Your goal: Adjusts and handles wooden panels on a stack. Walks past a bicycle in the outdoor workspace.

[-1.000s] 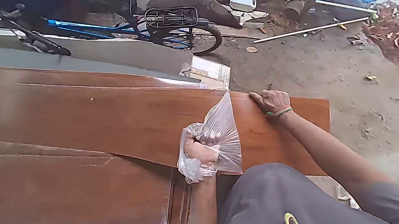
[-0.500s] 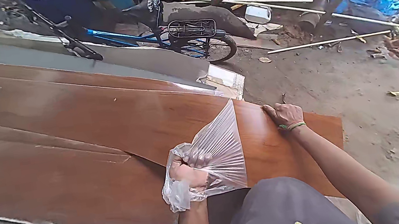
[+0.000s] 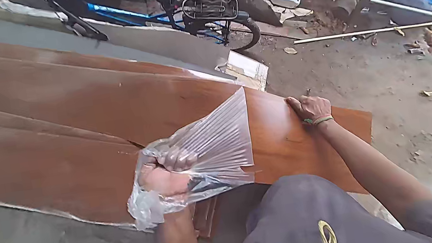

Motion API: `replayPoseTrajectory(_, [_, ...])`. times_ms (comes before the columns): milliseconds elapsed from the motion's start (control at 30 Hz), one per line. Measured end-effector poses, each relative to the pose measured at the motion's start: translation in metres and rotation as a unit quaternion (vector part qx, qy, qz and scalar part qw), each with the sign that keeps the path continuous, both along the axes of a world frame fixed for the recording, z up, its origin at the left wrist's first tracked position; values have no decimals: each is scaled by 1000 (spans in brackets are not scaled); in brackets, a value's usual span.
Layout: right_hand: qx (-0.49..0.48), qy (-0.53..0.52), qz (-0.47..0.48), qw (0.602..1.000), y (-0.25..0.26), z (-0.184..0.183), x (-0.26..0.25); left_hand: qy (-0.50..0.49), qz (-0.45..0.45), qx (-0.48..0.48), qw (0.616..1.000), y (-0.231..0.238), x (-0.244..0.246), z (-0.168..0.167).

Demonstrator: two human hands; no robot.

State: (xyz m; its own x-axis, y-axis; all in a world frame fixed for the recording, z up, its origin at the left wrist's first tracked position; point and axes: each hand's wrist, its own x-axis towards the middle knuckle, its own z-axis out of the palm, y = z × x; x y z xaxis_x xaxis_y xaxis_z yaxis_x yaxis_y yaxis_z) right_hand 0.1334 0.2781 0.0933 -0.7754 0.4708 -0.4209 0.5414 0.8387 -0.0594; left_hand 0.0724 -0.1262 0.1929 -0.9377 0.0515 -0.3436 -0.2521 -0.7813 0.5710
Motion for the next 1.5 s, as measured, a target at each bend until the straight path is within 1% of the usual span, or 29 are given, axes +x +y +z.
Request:
replayPoseTrajectory(167, [-1, -15, -14, 1000, -1, -6, 1, 17, 23, -18, 999, -15, -11, 10])
replayPoseTrajectory(300, [-1, -19, -16, 1000, -2, -6, 1, 12, 8, -41, 999, -25, -18, 20])
replayPoseTrajectory(433, [4, 12, -9, 1000, 3, -13, 4, 24, -32, -55, 998, -42, -27, 30])
replayPoseTrajectory(500, [11, 32, -6, 999, 4, -23, 7, -11, -19, -89, 996, -43, -31, 34])
replayPoseTrajectory(567, [18, 33, -3, 999, 7, -28, 7, -30, 8, -140, 990, -39, -46, 24])
replayPoseTrajectory(600, [15, 22, -6, 1000, 9, -29, 7, -14, -10, -160, 987, -37, -57, 14])
replayPoseTrajectory(633, [5, -1, -11, 1000, 11, -29, 6, -1, -58, -183, 981, -35, -68, 5])
replayPoseTrajectory(667, [-12, -36, -20, 999, 13, -29, 6, -15, -121, -193, 974, -32, -79, -2])
replayPoseTrajectory(700, [-15, -62, -21, 998, 17, -34, 4, -40, -160, -255, 953, -18, -89, -4])
replayPoseTrajectory(733, [-15, -81, -20, 996, 17, -38, 2, -73, -181, -386, 902, 0, -96, -3])
replayPoseTrajectory(767, [-8, -95, -18, 995, 17, -40, 0, -79, -235, -495, 833, 6, -104, -10])
replayPoseTrajectory(800, [1, -106, -16, 994, 16, -39, -2, -40, -342, -521, 781, -11, -119, -24])
replayPoseTrajectory(833, [10, -113, -17, 993, 17, -38, -3, 38, -445, -506, 738, -42, -139, -48])
replayPoseTrajectory(867, [9, -115, -22, 993, 19, -38, -2, 81, -493, -505, 704, -65, -152, -66])
replayPoseTrajectory(900, [4, -112, -27, 993, 22, -38, 1, 86, -505, -519, 685, -83, -159, -75])
replayPoseTrajectory(967, [-4, -111, -38, 993, 27, -36, 3, 41, -478, -546, 687, -113, -157, -72])
replayPoseTrajectory(1033, [-8, -113, -41, 993, 27, -30, 6, -36, -409, -580, 704, -140, -150, -57])
replayPoseTrajectory(1067, [-5, -115, -38, 993, 27, -29, 7, -74, -350, -610, 707, -152, -145, -48])
replayPoseTrajectory(1100, [1, -119, -34, 992, 28, -29, 8, -97, -259, -645, 712, -160, -139, -41])
replayPoseTrajectory(1133, [2, -119, -32, 992, 29, -30, 7, -101, -133, -678, 715, -163, -131, -37])
replayPoseTrajectory(1167, [2, -119, -28, 992, 31, -33, 7, -91, -14, -703, 705, -158, -121, -34])
replayPoseTrajectory(1200, [0, -122, -29, 992, 32, -38, 8, -71, 65, -726, 681, -147, -108, -31])
replayPoseTrajectory(1233, [-4, -123, -34, 992, 33, -42, 7, -28, 95, -751, 653, -130, -93, -30])
replayPoseTrajectory(1267, [-9, -125, -38, 991, 33, -46, 7, 36, 78, -769, 633, -106, -73, -34])
replayPoseTrajectory(1300, [-17, -124, -42, 991, 33, -49, 8, 104, 17, -777, 621, -76, -48, -40])
replayPoseTrajectory(1333, [-24, -124, -44, 991, 33, -53, 9, 153, -75, -772, 613, -42, -21, -49])
replayPoseTrajectory(1400, [-33, -122, -41, 991, 33, -59, 11, 217, -253, -718, 611, 24, 32, -83])
replayPoseTrajectory(1467, [-37, -119, -42, 991, 31, -62, 10, 273, -354, -662, 602, 68, 68, -127])
replayPoseTrajectory(1500, [-37, -118, -47, 991, 31, -62, 11, 268, -395, -649, 592, 81, 80, -142])
